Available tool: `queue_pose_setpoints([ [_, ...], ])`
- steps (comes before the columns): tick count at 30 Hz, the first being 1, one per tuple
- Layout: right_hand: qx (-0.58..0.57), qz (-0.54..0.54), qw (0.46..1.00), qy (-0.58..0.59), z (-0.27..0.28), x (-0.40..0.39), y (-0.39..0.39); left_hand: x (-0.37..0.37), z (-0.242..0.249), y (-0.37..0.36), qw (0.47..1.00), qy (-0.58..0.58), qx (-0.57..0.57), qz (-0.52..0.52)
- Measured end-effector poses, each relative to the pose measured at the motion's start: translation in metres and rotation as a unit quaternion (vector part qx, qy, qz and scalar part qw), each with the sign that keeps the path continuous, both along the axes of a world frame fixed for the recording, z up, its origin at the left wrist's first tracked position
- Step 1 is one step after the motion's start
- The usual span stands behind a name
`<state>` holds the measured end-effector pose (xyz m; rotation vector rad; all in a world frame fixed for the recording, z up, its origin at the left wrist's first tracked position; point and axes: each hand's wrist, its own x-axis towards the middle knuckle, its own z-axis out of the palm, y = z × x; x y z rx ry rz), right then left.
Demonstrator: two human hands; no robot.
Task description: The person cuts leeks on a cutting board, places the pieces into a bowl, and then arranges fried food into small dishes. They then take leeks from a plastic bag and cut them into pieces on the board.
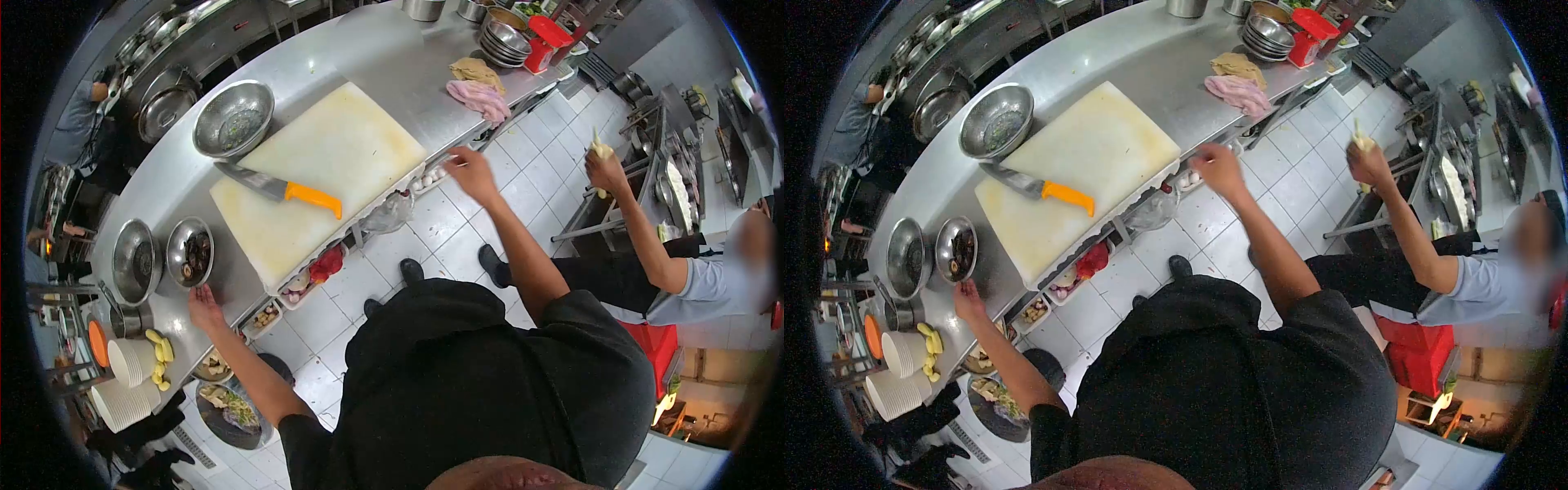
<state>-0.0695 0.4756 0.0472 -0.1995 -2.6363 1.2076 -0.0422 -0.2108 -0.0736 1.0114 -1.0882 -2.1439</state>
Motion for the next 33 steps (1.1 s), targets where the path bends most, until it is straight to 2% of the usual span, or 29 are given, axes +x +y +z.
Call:
queue_pose_setpoints([
  [2, -0.018, -0.037, 0.999, 0.029, 0.019, 0.012, 0.023, 0.005, 0.013, 0.004, 0.999, -0.023, -0.029, 0.023],
  [3, -0.014, -0.031, 0.999, 0.035, 0.033, 0.017, 0.025, 0.008, -0.002, -0.013, 0.999, -0.012, -0.028, 0.014],
  [4, -0.013, -0.028, 0.999, 0.041, 0.046, 0.026, 0.019, 0.012, 0.004, -0.012, 0.999, -0.018, -0.027, 0.028],
  [7, 0.015, 0.009, 1.0, -0.001, 0.085, 0.042, -0.011, 0.021, 0.031, 0.014, 0.999, -0.03, -0.003, 0.043],
  [11, -0.008, 0.107, 0.993, 0.054, 0.094, 0.034, -0.039, 0.035, 0.043, 0.044, 0.999, -0.02, -0.009, 0.048],
  [14, 0.021, 0.163, 0.985, 0.052, 0.07, 0.016, -0.058, 0.059, 0.042, 0.065, 0.999, 0.0, -0.003, 0.052],
  [15, 0.04, 0.179, 0.983, 0.016, 0.066, 0.013, -0.066, 0.069, 0.035, 0.069, 0.999, 0.011, 0.0, 0.052],
  [18, 0.114, 0.215, 0.968, 0.064, 0.037, 0.001, -0.082, 0.1, 0.049, 0.1, 0.998, 0.011, 0.004, 0.061],
  [22, 0.194, 0.224, 0.949, 0.11, 0.005, -0.001, -0.093, 0.14, 0.066, 0.132, 0.998, 0.002, -0.032, 0.061],
  [25, 0.165, 0.184, 0.966, 0.074, -0.006, 0.009, -0.098, 0.154, 0.081, 0.157, 0.996, 0.018, -0.07, 0.055],
  [29, 0.193, 0.157, 0.962, 0.11, -0.023, 0.019, -0.094, 0.139, 0.106, 0.194, 0.99, -0.008, -0.138, -0.009],
  [33, 0.174, 0.127, 0.971, 0.107, -0.021, 0.027, -0.091, 0.105, 0.123, 0.231, 0.965, 0.004, -0.222, -0.14],
])
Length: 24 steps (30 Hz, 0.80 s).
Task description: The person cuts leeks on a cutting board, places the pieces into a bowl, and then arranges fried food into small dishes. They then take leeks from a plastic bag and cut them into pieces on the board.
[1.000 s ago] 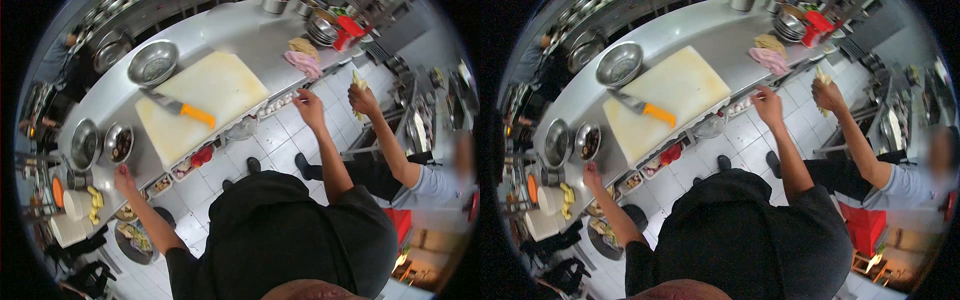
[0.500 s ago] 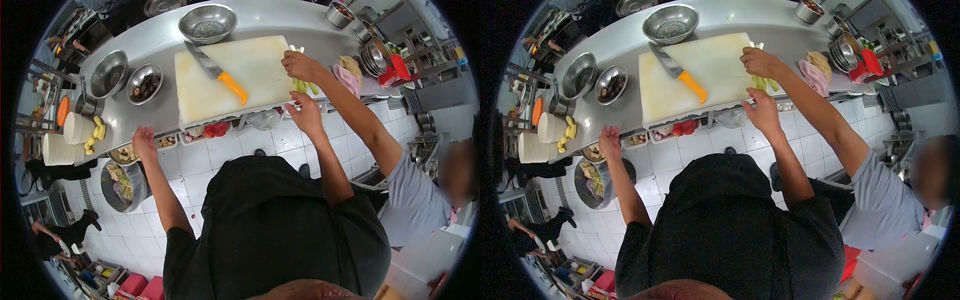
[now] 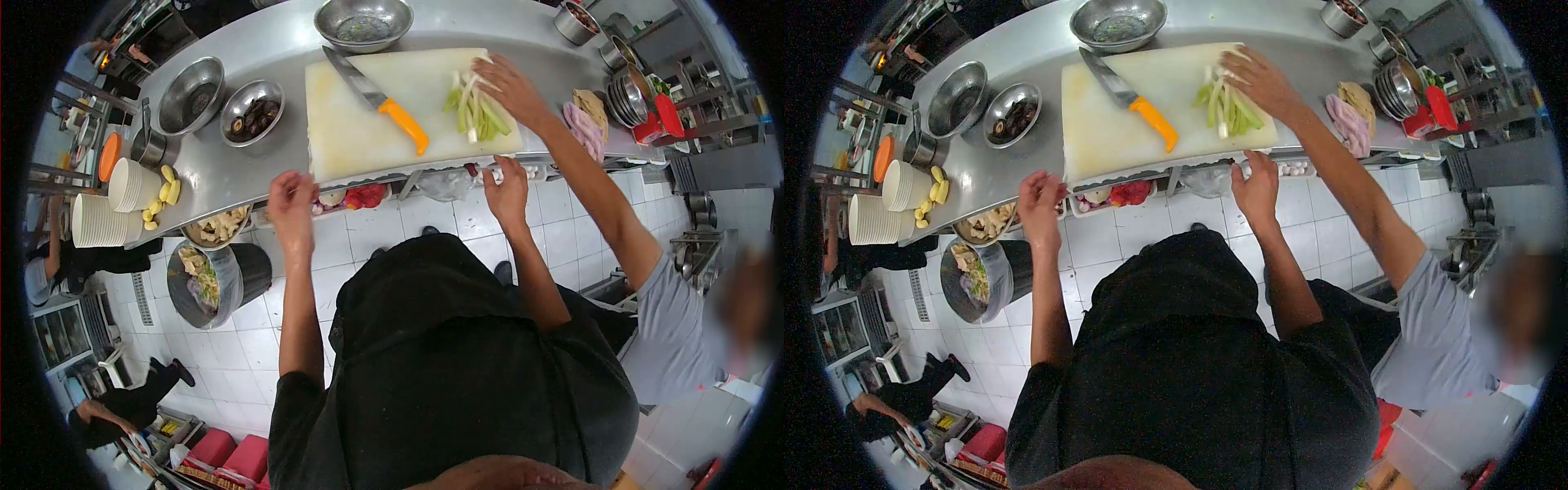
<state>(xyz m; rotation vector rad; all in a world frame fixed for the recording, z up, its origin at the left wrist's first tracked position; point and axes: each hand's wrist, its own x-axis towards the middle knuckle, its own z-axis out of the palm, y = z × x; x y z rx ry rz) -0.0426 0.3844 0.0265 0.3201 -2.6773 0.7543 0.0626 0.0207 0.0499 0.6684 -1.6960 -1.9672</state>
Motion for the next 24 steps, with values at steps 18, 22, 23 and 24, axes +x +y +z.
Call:
queue_pose_setpoints([
  [18, -0.096, 0.038, 0.987, -0.127, 0.007, -0.158, 0.034, -0.199, 0.039, 0.096, 0.918, -0.088, -0.374, -0.1],
  [22, -0.163, 0.121, 0.971, -0.128, 0.063, -0.141, -0.007, -0.153, 0.032, 0.067, 0.95, -0.104, -0.295, 0.011],
  [23, -0.228, 0.146, 0.943, -0.195, 0.072, -0.129, -0.028, -0.139, 0.033, 0.061, 0.954, -0.113, -0.276, 0.033],
  [24, -0.184, 0.208, 0.937, -0.211, 0.069, -0.12, -0.049, -0.127, 0.027, 0.055, 0.957, -0.105, -0.267, 0.047],
])
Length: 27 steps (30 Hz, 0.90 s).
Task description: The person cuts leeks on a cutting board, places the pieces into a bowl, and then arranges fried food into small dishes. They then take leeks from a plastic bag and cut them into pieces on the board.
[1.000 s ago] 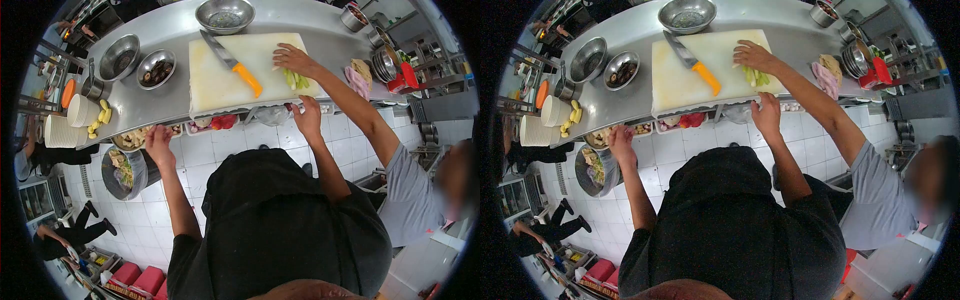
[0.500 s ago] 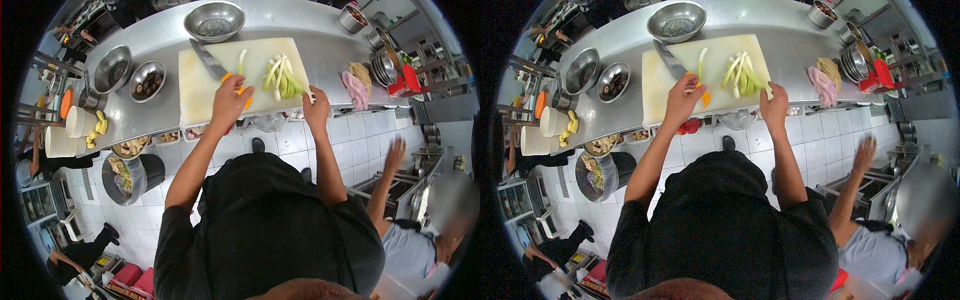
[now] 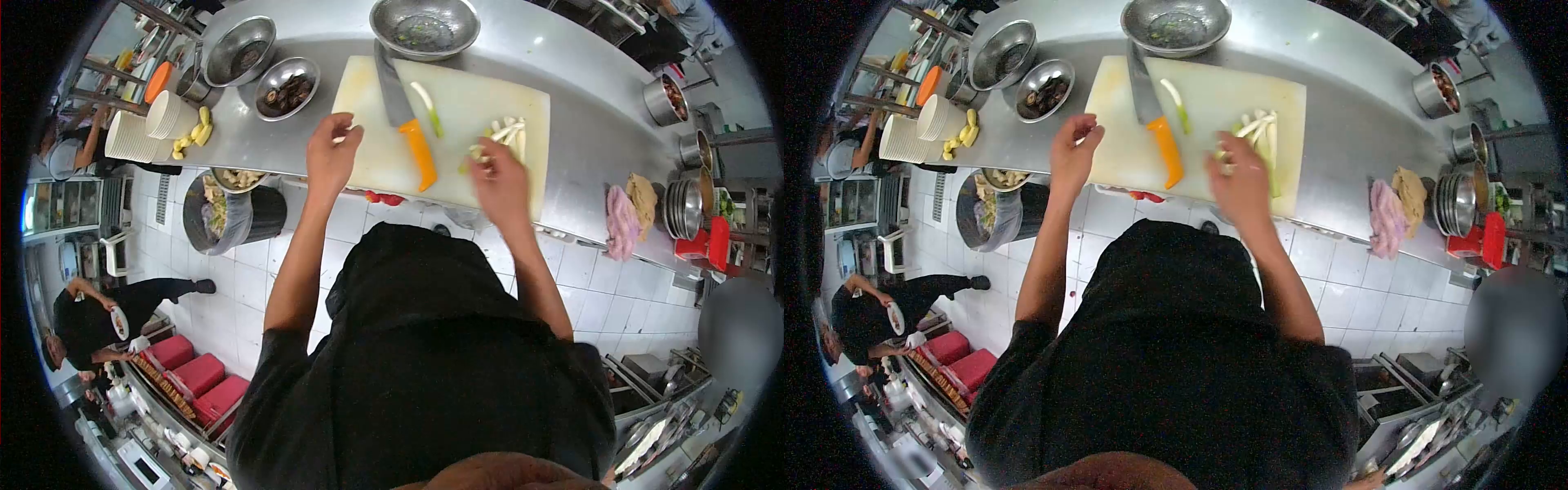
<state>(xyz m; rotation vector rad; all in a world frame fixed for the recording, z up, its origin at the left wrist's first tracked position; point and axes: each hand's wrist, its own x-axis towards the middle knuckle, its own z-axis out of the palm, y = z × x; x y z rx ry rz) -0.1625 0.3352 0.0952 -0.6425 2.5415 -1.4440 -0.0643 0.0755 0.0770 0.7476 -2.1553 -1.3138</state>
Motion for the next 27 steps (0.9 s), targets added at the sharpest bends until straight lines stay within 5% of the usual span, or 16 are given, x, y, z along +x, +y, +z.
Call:
queue_pose_setpoints([
  [3, 0.086, 0.141, 0.976, 0.144, -0.028, 0.009, -0.063, 0.032, 0.012, 0.0, 0.998, -0.03, 0.047, 0.023],
  [12, 0.218, 0.009, 0.963, 0.159, -0.051, 0.018, -0.138, 0.097, -0.014, -0.016, 0.984, -0.024, 0.176, 0.032],
  [22, 0.17, -0.029, 0.984, -0.045, -0.025, 0.02, -0.118, 0.071, -0.03, -0.048, 0.987, -0.036, 0.156, -0.009],
  [27, 0.123, 0.015, 0.992, -0.029, 0.024, 0.042, -0.01, 0.041, -0.044, -0.02, 0.99, -0.068, 0.109, -0.053],
])
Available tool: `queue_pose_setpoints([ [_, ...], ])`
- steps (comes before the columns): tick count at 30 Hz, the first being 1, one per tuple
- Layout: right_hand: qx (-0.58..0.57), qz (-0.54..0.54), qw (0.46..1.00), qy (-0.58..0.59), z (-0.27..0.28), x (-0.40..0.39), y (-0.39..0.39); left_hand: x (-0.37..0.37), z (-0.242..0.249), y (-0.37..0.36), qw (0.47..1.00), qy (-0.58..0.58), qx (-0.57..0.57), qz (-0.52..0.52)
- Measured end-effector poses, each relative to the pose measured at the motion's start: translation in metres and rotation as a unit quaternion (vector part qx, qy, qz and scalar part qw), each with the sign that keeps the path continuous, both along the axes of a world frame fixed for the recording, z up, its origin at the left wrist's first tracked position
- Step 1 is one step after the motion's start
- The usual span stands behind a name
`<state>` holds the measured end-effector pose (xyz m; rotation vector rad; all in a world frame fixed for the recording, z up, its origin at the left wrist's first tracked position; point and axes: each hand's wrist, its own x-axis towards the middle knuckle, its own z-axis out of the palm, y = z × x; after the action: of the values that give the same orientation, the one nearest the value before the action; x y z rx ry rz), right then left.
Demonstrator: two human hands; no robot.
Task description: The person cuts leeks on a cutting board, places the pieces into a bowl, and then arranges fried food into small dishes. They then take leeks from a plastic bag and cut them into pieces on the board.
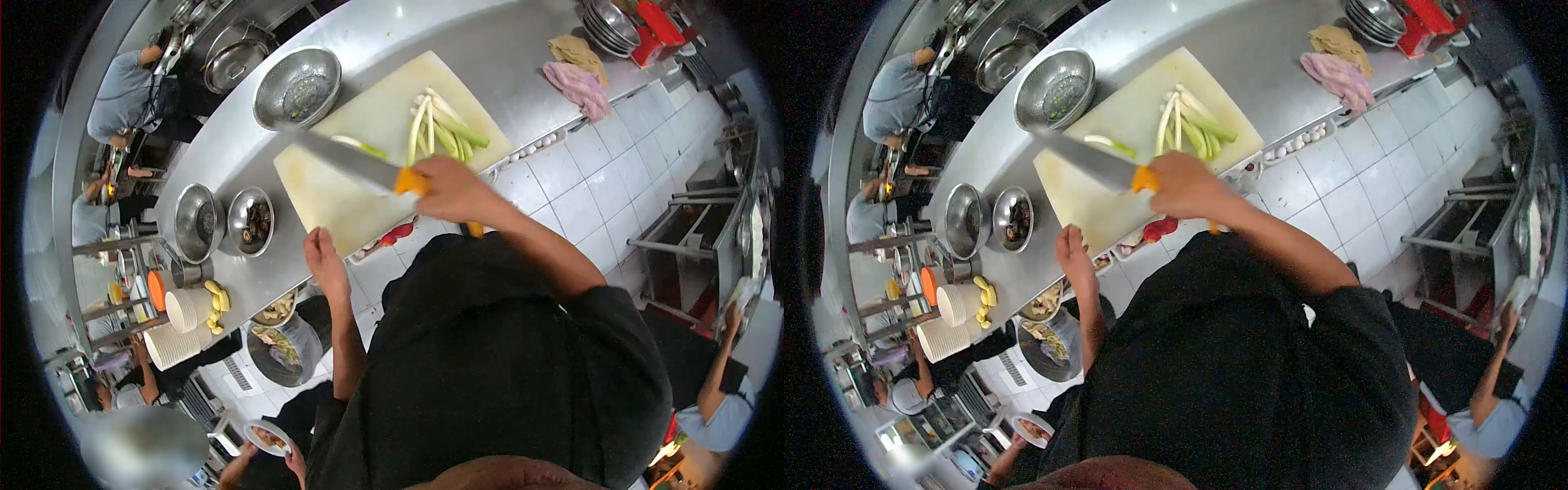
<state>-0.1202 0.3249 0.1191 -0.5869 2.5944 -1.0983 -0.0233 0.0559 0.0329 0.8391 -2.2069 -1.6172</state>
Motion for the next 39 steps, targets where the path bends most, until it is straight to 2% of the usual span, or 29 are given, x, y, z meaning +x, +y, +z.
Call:
queue_pose_setpoints([
  [2, -0.16, -0.077, 0.972, -0.157, 0.017, 0.004, 0.061, -0.023, -0.006, 0.022, 0.995, 0.011, -0.082, -0.059],
  [3, -0.163, -0.114, 0.978, -0.068, 0.005, 0.001, 0.089, -0.037, -0.007, 0.037, 0.992, 0.007, -0.102, -0.074],
  [4, -0.111, -0.163, 0.98, -0.012, 0.009, -0.005, 0.109, -0.053, -0.006, 0.051, 0.988, 0.003, -0.123, -0.09],
  [6, -0.043, -0.211, 0.976, 0.02, -0.011, -0.03, 0.15, -0.083, -0.006, 0.072, 0.974, -0.012, -0.203, -0.101],
  [8, 0.069, -0.287, 0.952, 0.084, -0.042, -0.058, 0.175, -0.107, -0.006, 0.084, 0.967, -0.017, -0.231, -0.104],
  [11, 0.121, -0.297, 0.944, 0.075, -0.097, -0.096, 0.209, -0.139, -0.011, 0.088, 0.96, -0.037, -0.256, -0.112],
  [16, 0.116, -0.308, 0.936, 0.125, -0.132, -0.127, 0.216, -0.164, -0.009, 0.096, 0.96, -0.082, -0.245, -0.106],
  [18, 0.124, -0.317, 0.928, 0.149, -0.137, -0.135, 0.214, -0.167, -0.008, 0.098, 0.962, -0.101, -0.236, -0.097],
  [21, 0.166, -0.269, 0.94, 0.13, -0.129, -0.145, 0.218, -0.171, -0.011, 0.1, 0.955, -0.087, -0.273, -0.077],
  [24, 0.186, -0.267, 0.928, 0.183, -0.108, -0.143, 0.204, -0.181, -0.036, 0.087, 0.938, -0.062, -0.329, -0.086],
  [27, 0.018, -0.231, 0.968, 0.095, -0.091, -0.116, 0.17, -0.178, -0.025, 0.091, 0.952, -0.098, -0.264, -0.122],
  [29, 0.023, -0.126, 0.99, 0.055, -0.073, -0.096, 0.14, -0.173, -0.026, 0.104, 0.968, -0.086, -0.201, -0.124],
  [31, 0.004, -0.106, 0.994, 0.031, -0.085, -0.086, 0.115, -0.165, -0.013, 0.13, 0.98, -0.097, -0.124, -0.125],
  [34, 0.024, -0.104, 0.994, 0.034, -0.088, -0.079, 0.087, -0.161, -0.012, 0.163, 0.957, -0.075, -0.235, -0.15],
  [35, -0.014, -0.103, 0.994, -0.042, -0.085, -0.076, 0.079, -0.16, -0.01, 0.17, 0.951, -0.071, -0.255, -0.159],
  [38, -0.035, -0.097, 0.995, 0.01, -0.101, -0.057, 0.036, -0.163, -0.01, 0.169, 0.932, -0.061, -0.297, -0.198],
  [39, -0.078, -0.094, 0.993, -0.01, -0.105, -0.056, 0.019, -0.17, -0.018, 0.157, 0.928, -0.061, -0.296, -0.218],
])
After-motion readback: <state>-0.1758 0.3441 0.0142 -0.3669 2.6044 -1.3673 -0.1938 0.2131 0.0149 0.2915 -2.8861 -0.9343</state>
